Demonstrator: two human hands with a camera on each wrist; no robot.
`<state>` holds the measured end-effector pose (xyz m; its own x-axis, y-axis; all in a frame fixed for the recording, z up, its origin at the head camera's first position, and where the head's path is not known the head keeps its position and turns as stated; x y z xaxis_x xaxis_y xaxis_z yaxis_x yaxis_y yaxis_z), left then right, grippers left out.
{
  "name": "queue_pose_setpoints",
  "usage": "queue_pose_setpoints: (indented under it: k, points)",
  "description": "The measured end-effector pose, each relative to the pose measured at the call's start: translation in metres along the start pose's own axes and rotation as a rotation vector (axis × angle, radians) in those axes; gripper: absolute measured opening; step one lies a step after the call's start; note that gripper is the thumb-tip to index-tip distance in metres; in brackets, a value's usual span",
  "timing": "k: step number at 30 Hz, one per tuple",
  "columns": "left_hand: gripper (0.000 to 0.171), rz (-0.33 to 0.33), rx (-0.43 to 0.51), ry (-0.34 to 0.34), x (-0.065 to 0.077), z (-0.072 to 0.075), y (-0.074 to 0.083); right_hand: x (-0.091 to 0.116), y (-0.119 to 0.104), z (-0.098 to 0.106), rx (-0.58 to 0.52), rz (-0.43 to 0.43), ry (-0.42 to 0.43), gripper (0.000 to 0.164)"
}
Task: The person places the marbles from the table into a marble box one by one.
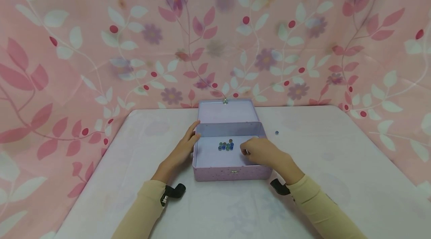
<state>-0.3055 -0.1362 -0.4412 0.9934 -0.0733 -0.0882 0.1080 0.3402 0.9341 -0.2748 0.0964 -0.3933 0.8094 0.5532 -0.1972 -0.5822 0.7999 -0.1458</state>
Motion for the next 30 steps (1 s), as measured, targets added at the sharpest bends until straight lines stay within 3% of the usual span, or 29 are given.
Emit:
queue_pose_setpoints:
  k: [12, 19, 24, 30]
  points:
    - [0.055, -0.002, -0.006, 0.002, -0.001, 0.000, -0.002, 0.000, 0.002, -0.002, 0.055, -0.022, -0.005, 0.008]
    - [0.057, 0.017, -0.004, -0.029, -0.001, -0.002, -0.001, 0.000, 0.002, 0.003, -0.044, -0.025, -0.003, 0.006]
    - [0.059, 0.047, 0.000, -0.064, 0.005, 0.000, 0.012, -0.002, 0.003, 0.014, -0.168, -0.018, 0.032, 0.012]
    - [0.059, 0.040, -0.012, -0.073, 0.014, 0.003, 0.030, -0.004, 0.008, 0.035, -0.201, 0.005, 0.116, 0.017]
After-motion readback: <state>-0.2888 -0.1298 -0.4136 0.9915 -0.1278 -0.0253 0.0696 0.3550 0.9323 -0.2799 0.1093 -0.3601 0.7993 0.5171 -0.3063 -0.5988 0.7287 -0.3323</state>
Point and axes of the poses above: each hand's wrist, its own x-axis away from the middle knuckle, its own z-axis out of the back of the hand, y = z × x, the point moved 8 cm from there along -x, towards the middle knuckle, and after that the axes turned 12 degrees about y, right-handed, at the moved point
